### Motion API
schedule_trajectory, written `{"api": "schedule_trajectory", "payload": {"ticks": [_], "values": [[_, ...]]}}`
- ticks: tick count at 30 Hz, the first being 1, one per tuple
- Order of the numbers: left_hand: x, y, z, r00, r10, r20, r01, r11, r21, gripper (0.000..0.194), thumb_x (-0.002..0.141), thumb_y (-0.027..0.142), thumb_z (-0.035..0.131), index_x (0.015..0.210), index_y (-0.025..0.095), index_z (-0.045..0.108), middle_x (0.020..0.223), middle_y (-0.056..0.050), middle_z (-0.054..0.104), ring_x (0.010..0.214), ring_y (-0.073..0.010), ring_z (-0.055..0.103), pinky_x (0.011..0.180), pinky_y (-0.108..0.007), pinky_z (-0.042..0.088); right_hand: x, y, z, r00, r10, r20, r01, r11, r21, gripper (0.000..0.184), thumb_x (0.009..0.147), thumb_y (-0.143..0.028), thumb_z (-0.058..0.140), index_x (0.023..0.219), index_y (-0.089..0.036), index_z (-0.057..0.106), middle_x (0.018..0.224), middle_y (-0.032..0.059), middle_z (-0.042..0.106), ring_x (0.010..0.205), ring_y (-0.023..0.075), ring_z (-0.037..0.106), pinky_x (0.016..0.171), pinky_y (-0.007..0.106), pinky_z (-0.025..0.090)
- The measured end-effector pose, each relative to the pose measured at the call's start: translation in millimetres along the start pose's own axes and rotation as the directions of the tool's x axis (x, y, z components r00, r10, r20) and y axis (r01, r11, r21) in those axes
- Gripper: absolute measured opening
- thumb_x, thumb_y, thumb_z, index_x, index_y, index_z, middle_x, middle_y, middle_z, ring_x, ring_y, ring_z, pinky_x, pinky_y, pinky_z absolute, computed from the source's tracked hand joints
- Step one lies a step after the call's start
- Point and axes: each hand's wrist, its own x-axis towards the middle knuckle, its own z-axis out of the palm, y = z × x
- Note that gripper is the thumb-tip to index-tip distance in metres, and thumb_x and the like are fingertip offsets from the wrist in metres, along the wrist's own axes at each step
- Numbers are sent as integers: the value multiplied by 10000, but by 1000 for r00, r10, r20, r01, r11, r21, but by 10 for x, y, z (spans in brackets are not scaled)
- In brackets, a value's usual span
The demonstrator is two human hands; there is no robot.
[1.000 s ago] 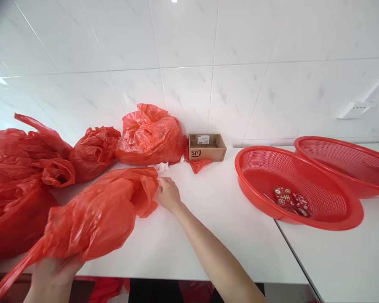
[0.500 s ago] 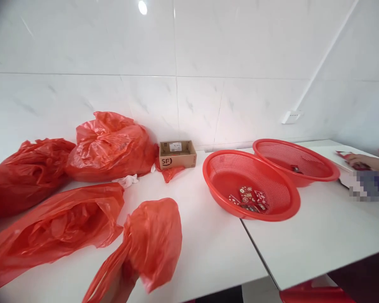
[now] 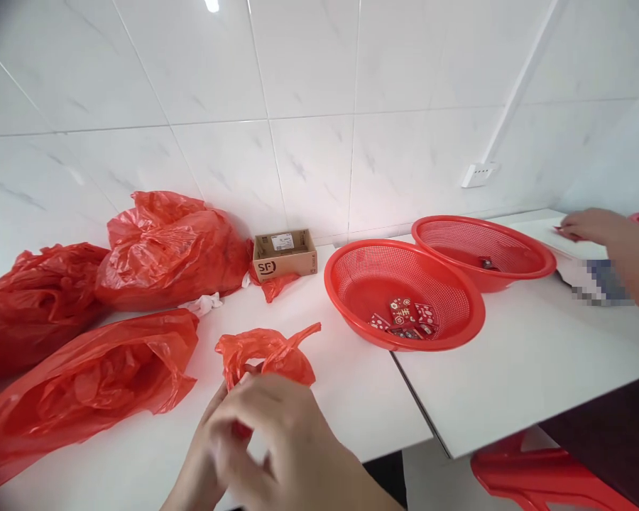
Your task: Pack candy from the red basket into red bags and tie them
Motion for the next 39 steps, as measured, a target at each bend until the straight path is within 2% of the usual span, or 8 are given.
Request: {"api": "schedule_trajectory", "payload": {"ticks": [8, 15, 21, 26, 31, 33, 35, 39], "values": [[153, 108, -290, 996, 84, -10, -79, 959, 272, 451, 742, 561, 707, 527, 189, 573, 724, -33, 595, 737, -176, 555, 681, -255, 508, -277, 840, -178, 966, 122, 230, -97, 989, -114, 170, 888, -120, 531, 852, -203, 675, 698, 20, 727, 624, 158, 647, 929, 396, 336], [319, 466, -811, 927, 341, -159, -135, 696, 705, 422, 738, 506, 672, 507, 211, 479, 521, 22, 454, 563, -154, 456, 547, -257, 396, -443, 1066, -532, 913, 231, 337, -107, 931, -348, 201, 896, -133, 528, 859, -213, 709, 652, 38, 712, 601, 184, 627, 800, 369, 324], [278, 585, -841, 945, 294, -140, -236, 915, 328, 276, 665, 439, 785, 728, 213, 640, 754, 12, 639, 773, -166, 607, 718, -254, 556, -537, 981, -823, 943, 251, 221, -139, 895, -424, 489, 909, -416, 590, 1343, -192, 569, 757, 70, 737, 741, 281, 650, 800, 404, 369], [91, 607, -650, 991, 17, -131, -37, 988, -152, 272, 585, 129, 782, 809, 204, 648, 680, 43, 577, 556, -67, 545, 597, -164, 550, -533, 991, -806, 930, 329, 163, -230, 868, -440, 485, 1024, -400, 314, 1389, -161, 524, 585, 38, 672, 632, 260, 624, 751, 395, 411], [-48, 570, -633, 994, 86, -69, -81, 993, 82, 322, 637, 256, 819, 916, 301, 665, 714, 37, 584, 517, -49, 498, 450, -92, 417, -556, 1087, -734, 927, 348, 140, -234, 829, -509, 695, 858, -357, 639, 1474, -129, 412, 595, 32, 666, 609, 247, 622, 756, 384, 436], [-58, 504, -659, 952, 288, 102, -302, 834, 461, 260, 656, 293, 825, 880, 319, 696, 1004, -22, 650, 792, -112, 613, 638, -144, 506, -562, 1104, -739, 903, 387, 189, -245, 822, -514, 826, 791, -331, 712, 1505, -116, 356, 632, 47, 686, 639, 253, 636, 779, 390, 443], [-37, 425, -708, 865, 338, 372, -497, 474, 727, 94, 750, 313, 749, 843, 314, 747, 1230, -58, 592, 912, -162, 617, 765, -234, 534, -567, 1093, -756, 872, 422, 246, -258, 825, -504, 851, 781, -318, 714, 1515, -111, 336, 684, 72, 706, 685, 264, 650, 807, 403, 445], [46, 304, -851, 813, 274, 513, -549, 69, 833, 314, 942, 320, 459, 1091, 378, 729, 1350, -62, 552, 690, -120, 627, 617, -257, 542, -619, 979, -828, 819, 429, 381, -258, 869, -423, 853, 757, -254, 682, 1526, -164, 324, 691, 57, 698, 770, 288, 654, 829, 418, 450]]}}
